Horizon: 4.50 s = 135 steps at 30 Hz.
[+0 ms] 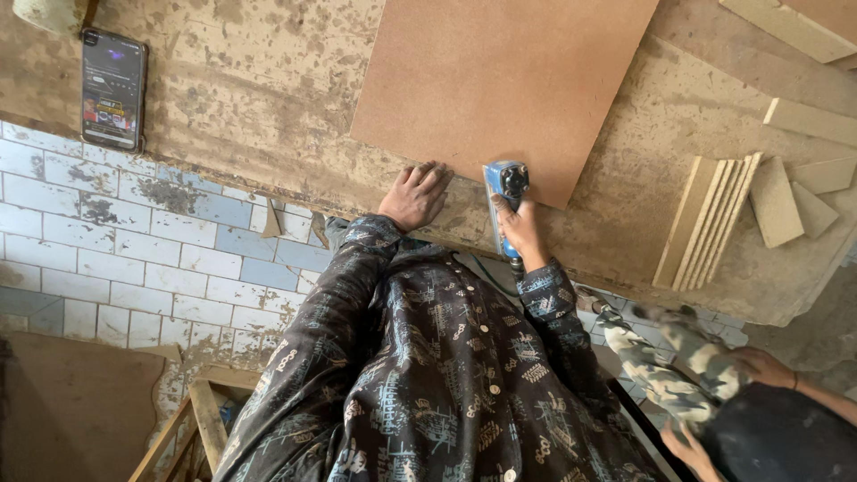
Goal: The person positions a square wood panel on a workbench and uses a pneumatic nail gun to fasten thin wood strips along its edge. They pick up and align strips one at a time, reposition the panel, and run a handheld rotary tool along the panel edge between nailing passes.
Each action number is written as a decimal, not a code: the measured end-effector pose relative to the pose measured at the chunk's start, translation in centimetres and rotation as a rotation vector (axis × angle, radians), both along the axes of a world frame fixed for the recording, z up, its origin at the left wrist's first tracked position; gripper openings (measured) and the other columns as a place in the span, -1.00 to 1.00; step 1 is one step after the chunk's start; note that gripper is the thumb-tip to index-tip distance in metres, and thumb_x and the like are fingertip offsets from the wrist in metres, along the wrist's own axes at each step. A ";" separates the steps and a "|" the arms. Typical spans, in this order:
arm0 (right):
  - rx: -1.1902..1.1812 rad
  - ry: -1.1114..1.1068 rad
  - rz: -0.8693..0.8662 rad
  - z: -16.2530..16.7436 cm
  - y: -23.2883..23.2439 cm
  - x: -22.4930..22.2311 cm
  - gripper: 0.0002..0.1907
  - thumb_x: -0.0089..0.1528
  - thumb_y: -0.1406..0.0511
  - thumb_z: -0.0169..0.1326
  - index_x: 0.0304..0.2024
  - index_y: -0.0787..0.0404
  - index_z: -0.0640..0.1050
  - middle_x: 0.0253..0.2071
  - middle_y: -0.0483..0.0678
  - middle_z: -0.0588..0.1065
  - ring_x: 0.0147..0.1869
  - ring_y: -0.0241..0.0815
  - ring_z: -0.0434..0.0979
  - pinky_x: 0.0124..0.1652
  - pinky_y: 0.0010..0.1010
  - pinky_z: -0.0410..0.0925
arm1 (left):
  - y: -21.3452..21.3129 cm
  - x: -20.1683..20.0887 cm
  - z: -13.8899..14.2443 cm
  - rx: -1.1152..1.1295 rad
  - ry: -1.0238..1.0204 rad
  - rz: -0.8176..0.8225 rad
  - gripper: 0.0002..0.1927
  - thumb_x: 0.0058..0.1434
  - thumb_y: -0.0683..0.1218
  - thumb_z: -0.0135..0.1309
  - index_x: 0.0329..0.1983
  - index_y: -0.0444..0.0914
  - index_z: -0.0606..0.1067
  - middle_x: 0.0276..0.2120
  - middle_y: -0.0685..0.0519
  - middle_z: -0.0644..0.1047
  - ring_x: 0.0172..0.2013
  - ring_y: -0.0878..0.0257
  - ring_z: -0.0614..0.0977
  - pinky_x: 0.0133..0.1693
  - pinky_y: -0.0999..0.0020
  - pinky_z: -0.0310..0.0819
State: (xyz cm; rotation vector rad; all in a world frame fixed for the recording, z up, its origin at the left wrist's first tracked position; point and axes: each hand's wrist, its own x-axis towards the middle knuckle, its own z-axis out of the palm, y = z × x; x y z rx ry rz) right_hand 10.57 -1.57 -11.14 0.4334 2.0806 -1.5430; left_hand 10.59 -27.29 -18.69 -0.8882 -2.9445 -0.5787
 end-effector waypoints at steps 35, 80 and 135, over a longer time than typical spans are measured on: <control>0.440 0.679 0.030 2.9 5.2 -5.1 -0.05 0.10 0.02 0.36 0.40 0.29 0.29 0.39 0.23 0.29 0.50 0.26 0.19 0.39 0.05 0.12 | -7.7 -4.2 10.8 1.006 -0.796 0.828 -0.62 0.38 -0.06 0.12 -0.56 -0.25 0.37 -0.67 0.08 0.40 -0.66 0.34 0.36 -0.59 0.40 0.17; 0.652 0.918 0.469 1.9 6.1 0.8 -0.35 -0.08 0.08 0.48 -0.03 0.21 0.56 -0.13 0.05 0.47 -0.07 0.03 0.53 -0.12 -0.11 0.38 | -1.8 1.7 4.3 1.346 -1.140 0.932 -0.82 0.40 -0.11 0.07 -0.07 -0.33 0.55 -0.29 0.00 0.64 -0.38 0.30 0.64 -0.31 0.37 0.55; 1.062 0.663 -0.077 5.8 3.3 4.3 -0.27 -0.01 -0.05 0.41 0.13 0.09 0.56 0.13 0.07 0.48 0.17 0.09 0.46 0.13 0.02 0.30 | -12.2 -3.9 4.9 0.072 0.088 0.283 -0.39 0.01 0.25 0.53 -0.01 -0.17 0.63 0.17 -0.15 0.54 0.04 -0.13 0.52 0.02 -0.07 0.43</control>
